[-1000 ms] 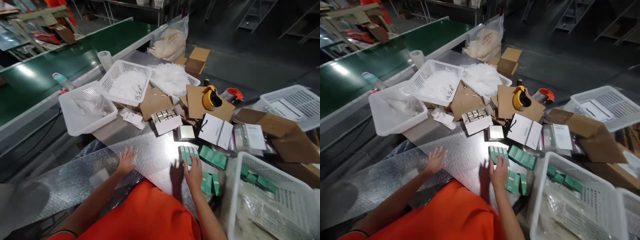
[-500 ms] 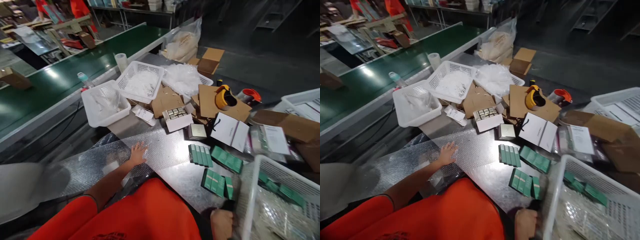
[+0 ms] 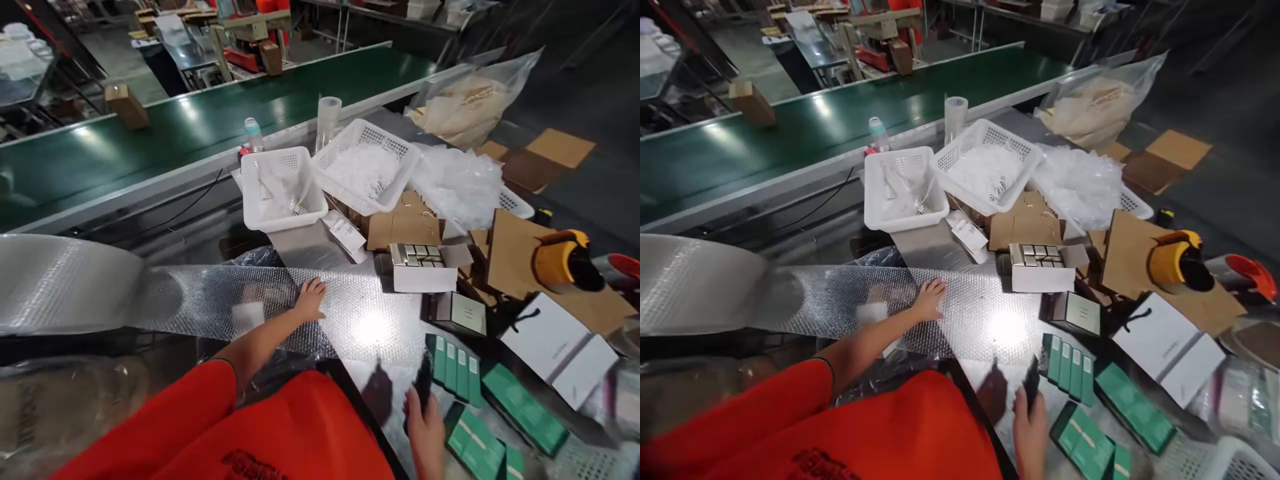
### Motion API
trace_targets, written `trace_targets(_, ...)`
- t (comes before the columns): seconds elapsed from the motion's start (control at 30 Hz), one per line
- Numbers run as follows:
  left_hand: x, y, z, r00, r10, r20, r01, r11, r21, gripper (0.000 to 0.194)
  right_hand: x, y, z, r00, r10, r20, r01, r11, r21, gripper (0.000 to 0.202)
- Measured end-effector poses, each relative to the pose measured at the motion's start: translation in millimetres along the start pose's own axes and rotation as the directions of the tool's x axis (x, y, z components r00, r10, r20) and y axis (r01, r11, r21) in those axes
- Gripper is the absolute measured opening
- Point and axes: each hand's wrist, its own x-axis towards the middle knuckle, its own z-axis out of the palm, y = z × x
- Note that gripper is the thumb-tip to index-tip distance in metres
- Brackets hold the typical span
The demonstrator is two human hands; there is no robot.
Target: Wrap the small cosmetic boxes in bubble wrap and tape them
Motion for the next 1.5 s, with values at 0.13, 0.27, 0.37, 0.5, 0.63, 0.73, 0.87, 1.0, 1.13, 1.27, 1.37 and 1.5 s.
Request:
trace_targets(0.13,-5.1,-1.7,7.7,1.0,0.015,0.023,-0.014,0.999,-0.049,0.091,53.8,-80.2,67.3,0.962,-0.187,0.201,0.187,0.982,0.022,0.055)
trace_targets(0.27,-12.1,-14.2,13.7,0.996,-0.077,-0.056,0.073,0.995,-0.069,0.084,70.9,-100.9,105.9,0.933,-0.261,0.247,0.274,0.961,-0.021,0.051)
trace_targets(0.37,-11.2,-19.3,13.3,0.993,-0.104,-0.055,0.099,0.992,-0.079,0.078,74.5,-93.2,105.7,0.928,-0.257,0.27,0.279,0.959,-0.048,0.047)
trace_targets(0.5,4.3,-2.4,10.1,0.997,-0.067,-0.046,0.064,0.996,-0.063,0.082,89.4,-78.9,82.9,0.942,-0.146,0.304,0.206,0.963,-0.175,0.045)
trace_targets(0.63,26.1,14.6,6.3,0.999,-0.041,-0.036,0.038,0.996,-0.083,0.081,111.8,-72.8,59.0,0.954,-0.035,0.298,0.125,0.949,-0.288,0.035)
trace_targets(0.73,25.5,-1.2,2.4,0.999,-0.003,-0.032,0.0,0.997,-0.072,0.085,121.9,-72.0,47.3,0.951,-0.013,0.308,0.117,0.939,-0.322,0.029)
trace_targets(0.87,3.4,-51.2,-2.5,0.999,-0.015,-0.032,0.015,1.0,-0.016,0.099,128.5,-69.6,37.4,0.939,-0.025,0.343,0.139,0.94,-0.31,0.031)
trace_targets(1.0,-3.1,-83.3,-10.2,1.0,0.031,-0.004,-0.031,0.999,0.025,0.104,137.9,-70.4,30.5,0.912,-0.034,0.409,0.164,0.944,-0.287,0.032)
trace_targets(1.13,12.2,-83.5,-19.5,0.999,0.049,0.021,-0.05,0.998,0.027,0.109,143.5,-87.4,32.1,0.854,-0.081,0.513,0.296,0.888,-0.351,0.023)
trace_targets(1.27,20.9,-76.1,-22.5,0.998,0.065,-0.018,-0.063,0.996,0.057,0.111,133.5,-125.6,48.9,0.796,-0.149,0.586,0.507,0.693,-0.513,0.023)
trace_targets(1.37,17.4,-75.0,-21.3,0.998,0.031,-0.048,-0.028,0.998,0.053,0.117,119.5,-159.1,69.3,0.729,-0.175,0.661,0.641,0.511,-0.572,0.024)
trace_targets(1.5,8.7,-83.8,-25.1,0.998,0.054,-0.037,-0.052,0.996,0.067,0.115,102.9,-192.4,98.1,0.615,-0.217,0.758,0.781,0.303,-0.546,0.024)
